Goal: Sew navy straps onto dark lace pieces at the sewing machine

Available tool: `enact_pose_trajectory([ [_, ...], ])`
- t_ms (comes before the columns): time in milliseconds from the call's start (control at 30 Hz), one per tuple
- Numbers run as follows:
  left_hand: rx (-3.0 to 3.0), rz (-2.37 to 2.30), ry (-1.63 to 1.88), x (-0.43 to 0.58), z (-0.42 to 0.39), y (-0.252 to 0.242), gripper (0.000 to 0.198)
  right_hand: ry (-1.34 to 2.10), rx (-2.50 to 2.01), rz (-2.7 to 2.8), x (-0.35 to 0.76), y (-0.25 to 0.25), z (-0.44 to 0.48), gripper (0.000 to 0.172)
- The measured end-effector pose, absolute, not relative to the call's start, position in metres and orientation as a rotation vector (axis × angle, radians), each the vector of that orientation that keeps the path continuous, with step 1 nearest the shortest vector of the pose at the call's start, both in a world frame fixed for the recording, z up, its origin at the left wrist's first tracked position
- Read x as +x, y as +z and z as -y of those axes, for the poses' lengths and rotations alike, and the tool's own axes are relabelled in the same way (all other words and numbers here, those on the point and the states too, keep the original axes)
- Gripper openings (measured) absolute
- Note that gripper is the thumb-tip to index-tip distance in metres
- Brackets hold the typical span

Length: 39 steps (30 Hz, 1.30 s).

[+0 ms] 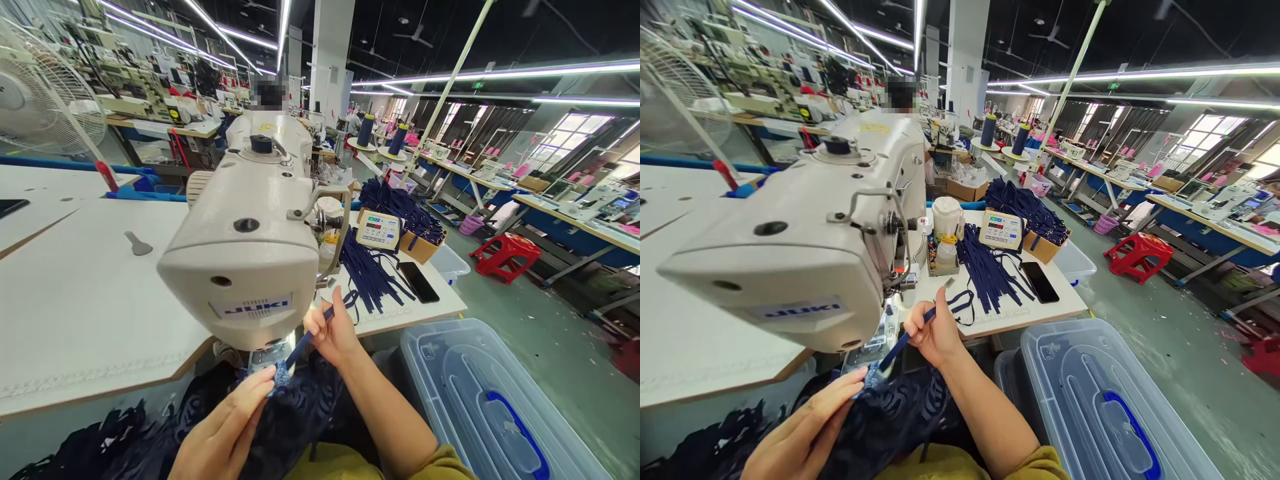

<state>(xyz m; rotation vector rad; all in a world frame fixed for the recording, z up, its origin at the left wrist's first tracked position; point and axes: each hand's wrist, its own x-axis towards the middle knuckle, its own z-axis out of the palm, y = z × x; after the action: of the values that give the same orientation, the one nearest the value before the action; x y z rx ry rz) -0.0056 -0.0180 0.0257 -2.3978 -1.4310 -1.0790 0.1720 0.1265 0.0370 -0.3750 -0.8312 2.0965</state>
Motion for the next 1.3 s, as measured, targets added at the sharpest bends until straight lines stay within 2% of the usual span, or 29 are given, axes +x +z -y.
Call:
enact_pose_trajectory([
  [100, -2.440, 1.284, -0.823, -0.004, 0.017, 0.028, 0.042, 2.095, -0.489, 0.855, 0.168, 0.032, -0.123, 0.061],
  [167, -2.419, 1.305, -0.718, -0.001, 0.016, 0.029, 0.045, 1.993, -0.624, 0.970, 0.169, 0.029, -0.117, 0.042],
  [233, -2.347, 1.400, -0.781, 0.004, 0.016, 0.028, 0.043, 1.867, -0.759, 1.173, 0.172, 0.027, -0.108, 0.028],
  [333, -2.329, 1.436, -0.920, 0.007, 0.015, 0.027, 0.041, 1.717, -0.906, 1.421, 0.176, 0.026, -0.095, 0.020],
  [400, -2.400, 1.356, -0.862, 0.006, 0.015, 0.030, 0.043, 1.624, -0.957, 1.454, 0.175, 0.026, -0.089, 0.015],
  [633, -2.418, 1.137, -0.706, 0.000, 0.016, 0.042, 0.038, 1.607, -0.894, 1.488, 0.169, 0.026, -0.090, 0.013],
  [1000, -2.391, 1.199, -0.748, 0.002, 0.018, 0.033, 0.041, 1.675, -0.881, 1.583, 0.175, 0.031, -0.097, 0.017],
  [1167, -2.399, 1.233, -0.758, 0.005, 0.018, 0.034, 0.041, 1.653, -0.885, 1.629, 0.176, 0.034, -0.097, 0.011],
  [1300, -2.399, 1.343, -0.780, 0.009, 0.018, 0.029, 0.039, 1.619, -0.895, 1.615, 0.176, 0.033, -0.092, 0.013],
])
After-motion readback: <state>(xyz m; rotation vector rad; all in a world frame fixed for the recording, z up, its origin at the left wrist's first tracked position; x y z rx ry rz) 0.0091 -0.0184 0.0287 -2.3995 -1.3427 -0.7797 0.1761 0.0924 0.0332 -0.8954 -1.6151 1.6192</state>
